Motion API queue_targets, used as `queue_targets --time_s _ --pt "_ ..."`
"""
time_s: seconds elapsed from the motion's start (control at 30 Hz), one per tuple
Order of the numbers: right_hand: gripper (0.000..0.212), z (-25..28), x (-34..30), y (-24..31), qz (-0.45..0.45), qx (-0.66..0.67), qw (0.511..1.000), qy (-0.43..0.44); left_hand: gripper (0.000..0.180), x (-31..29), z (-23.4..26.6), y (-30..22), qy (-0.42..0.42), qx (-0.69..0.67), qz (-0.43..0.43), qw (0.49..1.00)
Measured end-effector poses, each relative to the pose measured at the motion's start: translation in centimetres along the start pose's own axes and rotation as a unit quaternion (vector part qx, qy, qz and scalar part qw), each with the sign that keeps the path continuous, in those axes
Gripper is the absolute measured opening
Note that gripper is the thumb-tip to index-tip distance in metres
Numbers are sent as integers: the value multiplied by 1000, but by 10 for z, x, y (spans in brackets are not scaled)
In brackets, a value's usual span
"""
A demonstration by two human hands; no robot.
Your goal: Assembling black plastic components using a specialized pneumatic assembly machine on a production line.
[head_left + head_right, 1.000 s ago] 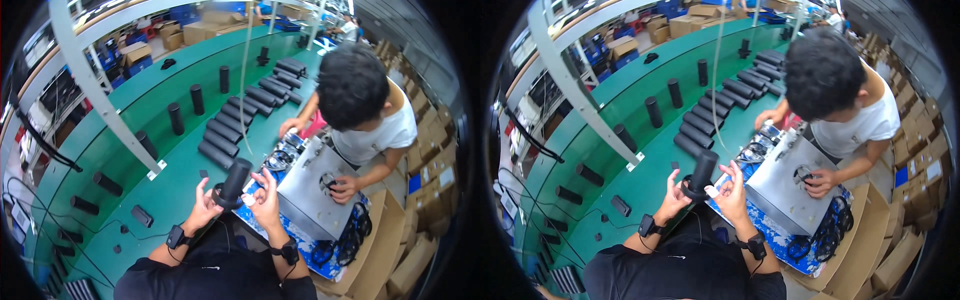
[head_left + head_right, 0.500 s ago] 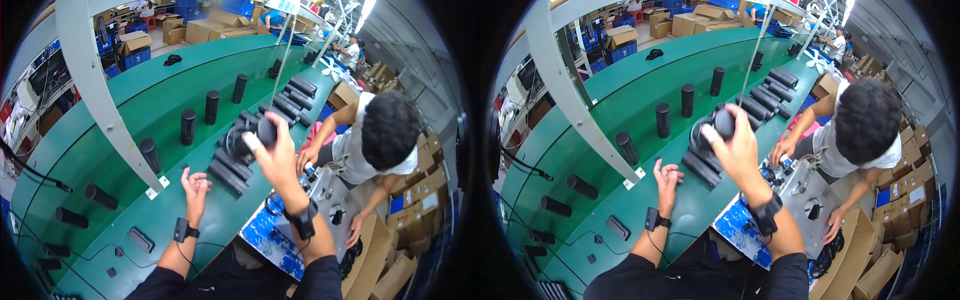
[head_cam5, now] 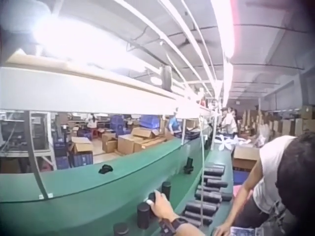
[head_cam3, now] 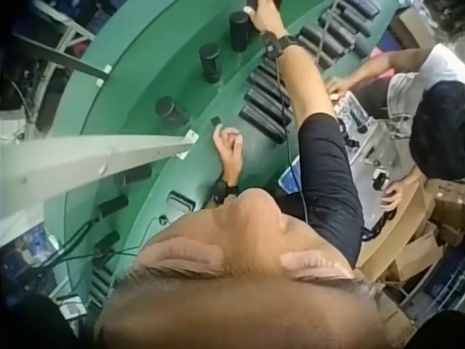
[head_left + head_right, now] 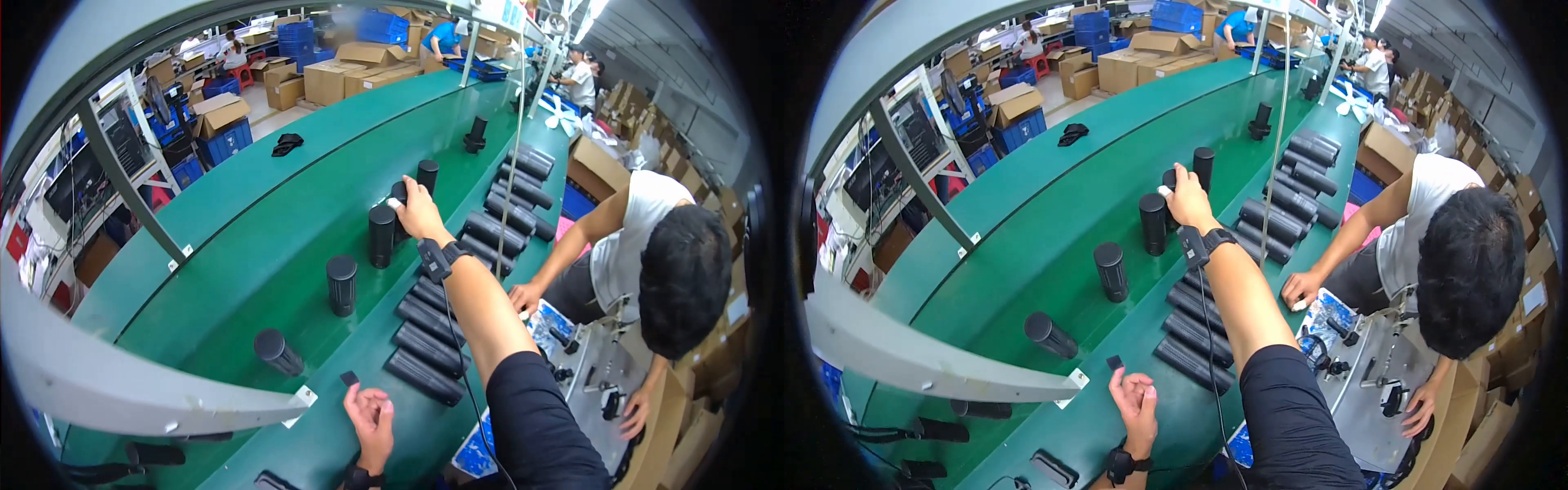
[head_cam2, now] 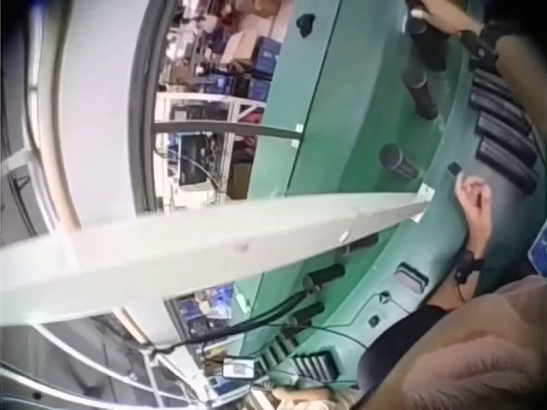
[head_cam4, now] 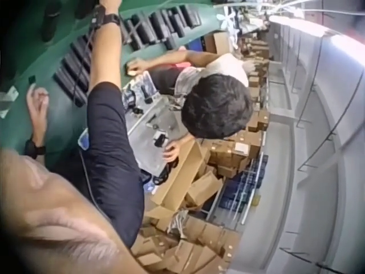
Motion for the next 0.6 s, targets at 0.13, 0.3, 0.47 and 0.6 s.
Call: queue_targets --time_s 0.13,0.3,0.47,0.6 --pt "58 -19 7 -10 -6 -13 998 67 73 5 6 -7 -26 -2 27 999" --pt "55 8 63 -46 -23 -40 998 -52 74 7 8 -2 -38 -15 32 999" --pt "51 3 80 -98 53 -241 969 25 75 8 5 -6 -29 -16 46 998" --pt "46 6 73 -85 16 -183 980 74 74 2 11 -7 -16 -24 20 999"
Point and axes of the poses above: each hand's wrist, its own x-axis towards the middle knuckle, its own z-axis out of the back of the hand, y = z × x, the point moved 1 cm from there along x, towards the middle knuckle, and after that the axes turned 2 degrees about z, right-handed, at the moved point
